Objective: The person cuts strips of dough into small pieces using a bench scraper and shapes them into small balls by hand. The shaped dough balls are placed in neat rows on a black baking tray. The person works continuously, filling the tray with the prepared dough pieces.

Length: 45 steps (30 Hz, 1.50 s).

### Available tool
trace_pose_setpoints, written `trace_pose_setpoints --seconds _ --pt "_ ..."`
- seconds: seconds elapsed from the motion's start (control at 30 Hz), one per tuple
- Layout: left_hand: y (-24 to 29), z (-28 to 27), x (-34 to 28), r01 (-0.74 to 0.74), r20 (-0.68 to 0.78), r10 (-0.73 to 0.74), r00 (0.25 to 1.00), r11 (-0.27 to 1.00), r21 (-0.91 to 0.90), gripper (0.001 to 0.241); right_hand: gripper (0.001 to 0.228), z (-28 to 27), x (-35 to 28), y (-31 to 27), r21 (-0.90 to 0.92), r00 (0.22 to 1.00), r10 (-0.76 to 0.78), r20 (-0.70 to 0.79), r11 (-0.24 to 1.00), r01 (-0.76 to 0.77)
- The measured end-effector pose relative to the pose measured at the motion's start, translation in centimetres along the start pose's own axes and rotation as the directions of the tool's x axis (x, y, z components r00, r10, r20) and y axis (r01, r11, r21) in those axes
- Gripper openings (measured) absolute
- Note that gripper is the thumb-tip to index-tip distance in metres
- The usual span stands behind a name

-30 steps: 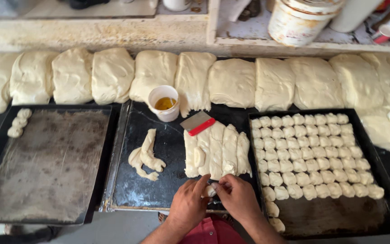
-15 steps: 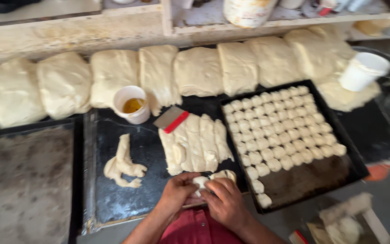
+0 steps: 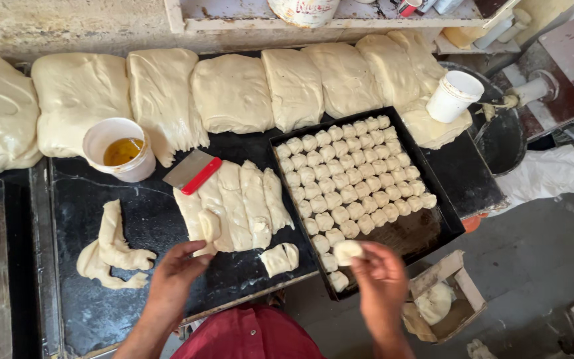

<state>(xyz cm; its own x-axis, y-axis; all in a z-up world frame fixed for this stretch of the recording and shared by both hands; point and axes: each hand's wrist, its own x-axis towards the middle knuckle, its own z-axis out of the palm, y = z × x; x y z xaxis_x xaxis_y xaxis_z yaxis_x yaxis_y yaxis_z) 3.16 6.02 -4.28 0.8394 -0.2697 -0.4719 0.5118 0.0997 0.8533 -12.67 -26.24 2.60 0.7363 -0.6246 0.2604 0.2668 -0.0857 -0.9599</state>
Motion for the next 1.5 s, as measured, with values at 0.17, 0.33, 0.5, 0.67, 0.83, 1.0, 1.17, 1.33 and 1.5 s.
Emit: trace_pose_setpoints --seconds 0.17,0.33,0.5,0.67,0.83,1.0,1.17,1.33,1.5 --pt "-1.6 -0.1 -1.2 0.039 -0.071 -0.032 0.997 0.994 0.101 0.040 0.017 -8.0 1.2 7.0 -0.023 0.944 0.134 -0.303 0.989 -0.148" --pt "-2.6 2.6 -2.0 0.091 -0.053 -0.088 0.995 0.993 0.073 0.041 0.015 -8.4 3.2 11.3 -0.887 0.992 0.113 -0.055 0.452 -0.101" --pt "-3.1 3.6 -1.7 -0.011 -0.034 0.017 0.999 0.988 0.155 0.039 0.017 -5.5 5.8 6.3 -0.874 0.988 -0.156 0.014 0.478 0.087" --pt "-3.6 4.1 -1.0 0.067 0.046 -0.076 0.996 0.983 0.172 0.036 0.023 4.0 3.1 7.3 -0.774 0.790 0.282 0.545 0.532 0.343" --pt "-5.7 2.9 0.4 0.077 0.133 -0.107 0.985 0.975 0.208 0.035 0.030 7.9 -0.8 10.3 -0.634 0.653 0.001 0.757 0.242 0.734" --pt "-6.6 2.3 0.8 0.064 0.186 -0.131 0.974 0.942 0.328 0.044 0.015 7.8 -2.9 8.5 -0.703 0.603 0.375 0.704 0.493 0.513" --pt "-2.9 3.2 -0.6 -0.091 0.419 -0.043 0.907 0.951 0.295 0.046 0.012 9.0 -2.8 6.7 -0.306 0.693 0.317 0.648 0.941 -0.144" --pt "1.3 4.1 -2.4 -0.197 0.320 0.061 0.945 0.889 0.413 0.033 0.014 9.9 -1.7 8.2 -0.198 0.735 0.525 0.429 0.849 -0.491" --pt "1.1 6.3 -2.8 -0.138 0.117 0.093 0.989 0.862 0.488 0.029 0.016 9.8 -0.2 8.3 -0.407 0.673 0.570 0.472 0.818 -0.407"
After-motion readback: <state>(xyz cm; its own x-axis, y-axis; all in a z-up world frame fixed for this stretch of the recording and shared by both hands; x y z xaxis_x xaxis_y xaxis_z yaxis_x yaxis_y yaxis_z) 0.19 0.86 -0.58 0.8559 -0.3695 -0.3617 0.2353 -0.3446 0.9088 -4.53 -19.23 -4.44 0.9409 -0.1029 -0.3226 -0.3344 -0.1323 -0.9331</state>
